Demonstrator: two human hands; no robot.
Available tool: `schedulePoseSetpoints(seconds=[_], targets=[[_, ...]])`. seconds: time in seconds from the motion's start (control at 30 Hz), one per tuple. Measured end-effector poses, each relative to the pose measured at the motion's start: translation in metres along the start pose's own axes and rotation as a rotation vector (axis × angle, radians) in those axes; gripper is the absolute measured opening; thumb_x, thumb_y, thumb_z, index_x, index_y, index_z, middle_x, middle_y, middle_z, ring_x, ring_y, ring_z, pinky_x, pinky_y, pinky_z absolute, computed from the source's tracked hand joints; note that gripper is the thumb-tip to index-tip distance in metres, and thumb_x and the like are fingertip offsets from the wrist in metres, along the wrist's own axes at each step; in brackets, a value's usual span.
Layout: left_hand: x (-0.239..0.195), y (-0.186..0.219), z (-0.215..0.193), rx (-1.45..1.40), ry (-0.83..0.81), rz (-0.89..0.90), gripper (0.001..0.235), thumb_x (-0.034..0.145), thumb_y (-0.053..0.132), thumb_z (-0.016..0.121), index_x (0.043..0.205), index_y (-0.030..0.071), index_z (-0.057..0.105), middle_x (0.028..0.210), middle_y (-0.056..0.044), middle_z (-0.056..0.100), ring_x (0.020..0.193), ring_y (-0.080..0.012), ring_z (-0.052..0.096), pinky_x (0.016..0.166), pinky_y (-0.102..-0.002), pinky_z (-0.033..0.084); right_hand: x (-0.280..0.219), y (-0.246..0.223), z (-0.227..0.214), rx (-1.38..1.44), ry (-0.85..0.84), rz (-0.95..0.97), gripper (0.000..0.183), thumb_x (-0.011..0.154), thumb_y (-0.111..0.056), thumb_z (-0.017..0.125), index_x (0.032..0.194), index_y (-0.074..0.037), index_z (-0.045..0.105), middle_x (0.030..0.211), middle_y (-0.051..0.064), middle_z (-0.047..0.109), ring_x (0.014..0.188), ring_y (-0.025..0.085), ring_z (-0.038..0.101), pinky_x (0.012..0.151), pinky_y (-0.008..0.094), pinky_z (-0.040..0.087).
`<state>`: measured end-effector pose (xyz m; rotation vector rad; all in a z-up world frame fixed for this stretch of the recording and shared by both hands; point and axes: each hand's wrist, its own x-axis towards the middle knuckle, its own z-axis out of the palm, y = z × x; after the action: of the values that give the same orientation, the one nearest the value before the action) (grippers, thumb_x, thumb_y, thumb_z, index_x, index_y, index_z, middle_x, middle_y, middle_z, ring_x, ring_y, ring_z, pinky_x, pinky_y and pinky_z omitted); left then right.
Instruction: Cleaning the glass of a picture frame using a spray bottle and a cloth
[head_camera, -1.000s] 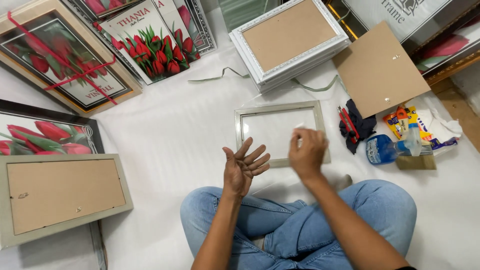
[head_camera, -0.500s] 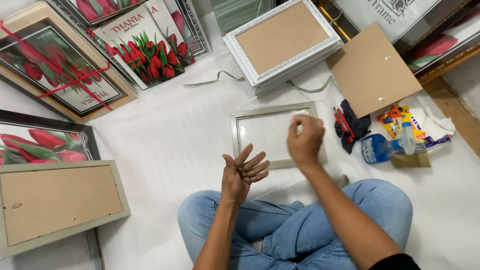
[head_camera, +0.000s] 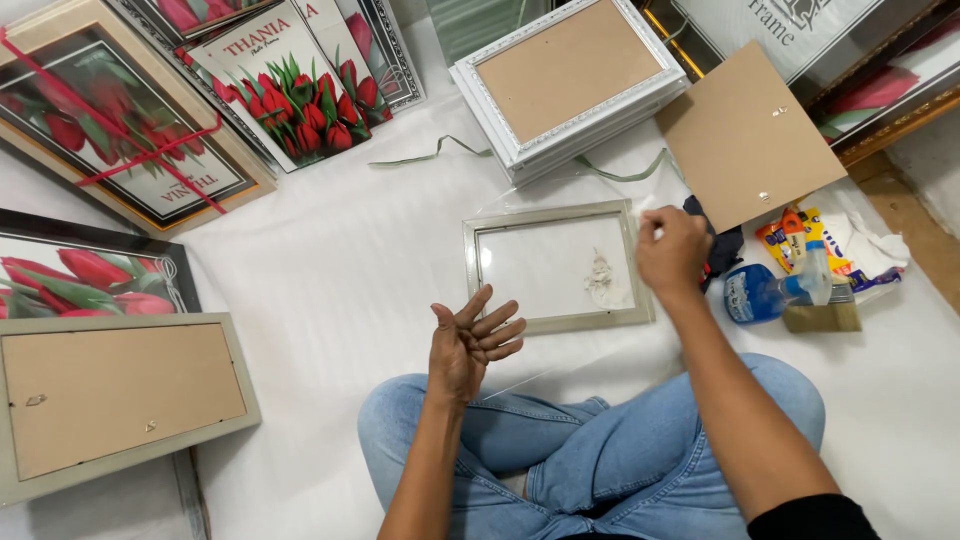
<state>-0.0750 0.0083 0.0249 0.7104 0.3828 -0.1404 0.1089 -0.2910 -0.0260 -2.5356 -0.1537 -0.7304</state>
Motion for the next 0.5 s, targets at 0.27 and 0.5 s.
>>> schedulePoseSetpoints(seconds=[0.27,0.5], targets=[[0.019,0.034,-0.028,-0.12,-0.171,-0.031,0.091,0.086,0.085,0.027,0.136,0.018,0.065,0.121,-0.031,0.066,0.108,-0.0524,0.064,0.082,-0.067,0.057,0.016,-0.031,-0.101,1.512,-0.669,1.002,0.008,0.097,-0.008,0.061,0.103,-0.012,0.065,0.098,0.013,0.074,0.093,0.028,0.076,0.079,0.041,0.061],[0.022,0.044,-0.031,-0.191,-0.303,-0.067,0.091,0.089,0.083,0.026,0.139,0.017,0.062,0.126,-0.033,0.061,0.111,-0.0555,0.06,0.084,-0.069,0.054,-0.004,-0.029,-0.118,1.865,-0.836,0.923,0.034,0.109,-0.036,0.052,0.103,-0.013,0.077,0.106,0.021,0.077,0.105,0.038,0.075,0.091,0.056,0.058]])
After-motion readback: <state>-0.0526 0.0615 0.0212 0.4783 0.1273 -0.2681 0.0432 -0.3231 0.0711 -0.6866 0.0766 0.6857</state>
